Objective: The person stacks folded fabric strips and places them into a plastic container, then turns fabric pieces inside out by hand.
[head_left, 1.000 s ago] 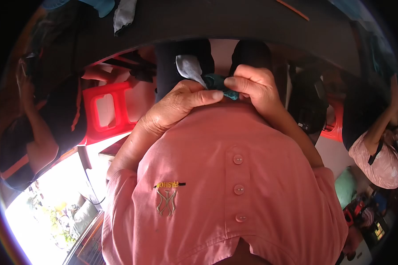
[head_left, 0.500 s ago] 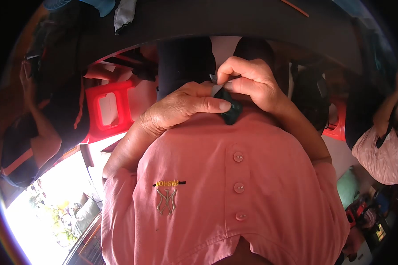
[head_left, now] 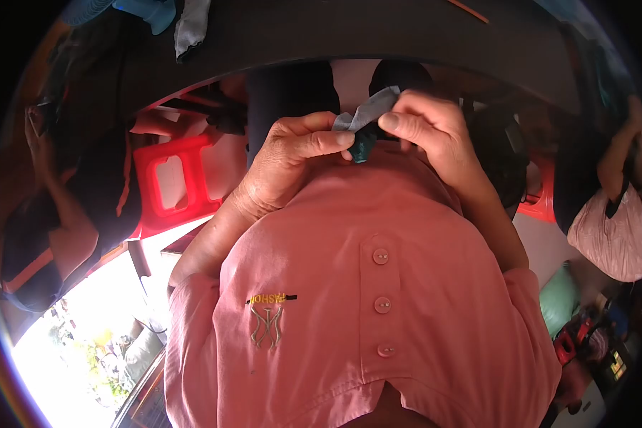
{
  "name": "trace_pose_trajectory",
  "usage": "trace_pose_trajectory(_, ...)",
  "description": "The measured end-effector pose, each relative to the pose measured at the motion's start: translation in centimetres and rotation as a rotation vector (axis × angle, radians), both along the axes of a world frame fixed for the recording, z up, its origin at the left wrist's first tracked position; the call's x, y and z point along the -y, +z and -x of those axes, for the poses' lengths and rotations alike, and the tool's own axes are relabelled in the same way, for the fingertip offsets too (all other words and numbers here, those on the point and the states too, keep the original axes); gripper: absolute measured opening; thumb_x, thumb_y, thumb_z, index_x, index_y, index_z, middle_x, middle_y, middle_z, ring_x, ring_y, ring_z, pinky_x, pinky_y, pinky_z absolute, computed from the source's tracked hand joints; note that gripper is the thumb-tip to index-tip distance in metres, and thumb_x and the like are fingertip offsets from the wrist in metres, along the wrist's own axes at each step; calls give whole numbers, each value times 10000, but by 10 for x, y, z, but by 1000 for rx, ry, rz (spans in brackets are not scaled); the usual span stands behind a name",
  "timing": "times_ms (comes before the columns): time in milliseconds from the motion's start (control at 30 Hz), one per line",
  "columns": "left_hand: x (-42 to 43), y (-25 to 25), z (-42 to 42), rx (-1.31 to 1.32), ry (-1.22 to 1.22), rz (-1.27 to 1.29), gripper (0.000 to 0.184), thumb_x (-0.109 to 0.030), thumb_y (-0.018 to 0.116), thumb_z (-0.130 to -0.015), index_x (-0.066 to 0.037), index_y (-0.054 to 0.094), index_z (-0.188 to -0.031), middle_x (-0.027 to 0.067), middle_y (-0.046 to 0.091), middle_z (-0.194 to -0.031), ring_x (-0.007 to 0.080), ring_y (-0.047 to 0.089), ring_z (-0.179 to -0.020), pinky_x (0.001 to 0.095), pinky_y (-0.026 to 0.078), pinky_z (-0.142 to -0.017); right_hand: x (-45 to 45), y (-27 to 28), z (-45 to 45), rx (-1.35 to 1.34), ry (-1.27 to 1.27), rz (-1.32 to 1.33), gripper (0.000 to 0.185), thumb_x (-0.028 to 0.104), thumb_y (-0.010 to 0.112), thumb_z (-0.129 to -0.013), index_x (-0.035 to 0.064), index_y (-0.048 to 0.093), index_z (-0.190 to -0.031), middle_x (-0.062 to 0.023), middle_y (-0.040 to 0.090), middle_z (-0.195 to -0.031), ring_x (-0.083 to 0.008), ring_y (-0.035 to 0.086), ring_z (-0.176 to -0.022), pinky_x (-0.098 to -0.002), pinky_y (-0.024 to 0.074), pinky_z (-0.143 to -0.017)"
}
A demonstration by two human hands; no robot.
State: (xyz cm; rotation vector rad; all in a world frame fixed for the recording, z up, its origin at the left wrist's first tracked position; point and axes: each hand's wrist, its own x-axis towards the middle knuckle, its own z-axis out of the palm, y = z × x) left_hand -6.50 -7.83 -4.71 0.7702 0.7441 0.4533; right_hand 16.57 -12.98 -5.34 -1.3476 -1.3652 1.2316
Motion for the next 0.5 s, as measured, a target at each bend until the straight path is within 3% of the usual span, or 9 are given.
trace_pose_trajectory(33,0,0,-3,17,-5,16,183,-143,704,-899,18,694,-987,63,673,-904,135,632,-859,274,491,-838,-1,5,5,-158,36,256,266,278,710,-889,20,680,-836,-9,588,-744,-98,516,-687,-245,397,-591)
trace_pose_trajectory(67,0,-1,-6,27,-8,-6,186,-141,712,-894,17,692,-991,69,676,-912,142,637,-865,282,495,-833,-2,0,11,-216,97,233,324,355,682,-898,40,683,-824,-3,591,-746,-99,506,-652,-256,401,-600)
trace_pose_trajectory(167,0,-4,-10,58,11,-12,219,-131,723,-877,17,673,-1031,96,675,-960,179,639,-910,328,498,-850,-3,-2,15,-414,76,423,268,306,681,-892,55,668,-798,-15,585,-703,-104,543,-628,-250,380,-568)
trace_pose_trajectory(233,0,-8,-9,77,39,70,275,-117,714,-866,24,641,-1091,126,659,-1023,223,622,-974,385,488,-904,-3,-6,17,-420,75,380,242,272,680,-885,53,657,-785,-15,584,-693,-105,539,-596,-250,369,-546)
trace_pose_trajectory(367,3,-12,-11,37,75,73,267,-103,718,-859,13,638,-1087,125,657,-1023,219,630,-947,370,503,-835,-1,-14,21,-507,18,353,199,217,674,-870,45,646,-774,-10,580,-662,-98,518,-541,-244,353,-503)
trace_pose_trajectory(500,3,-17,-10,-61,167,-16,254,-96,731,-853,0,638,-1069,95,669,-955,195,650,-865,337,516,-753,0,-8,28,-314,-45,199,185,192,651,-886,37,630,-788,-6,545,-629,-87,500,-545,-227,349,-506)
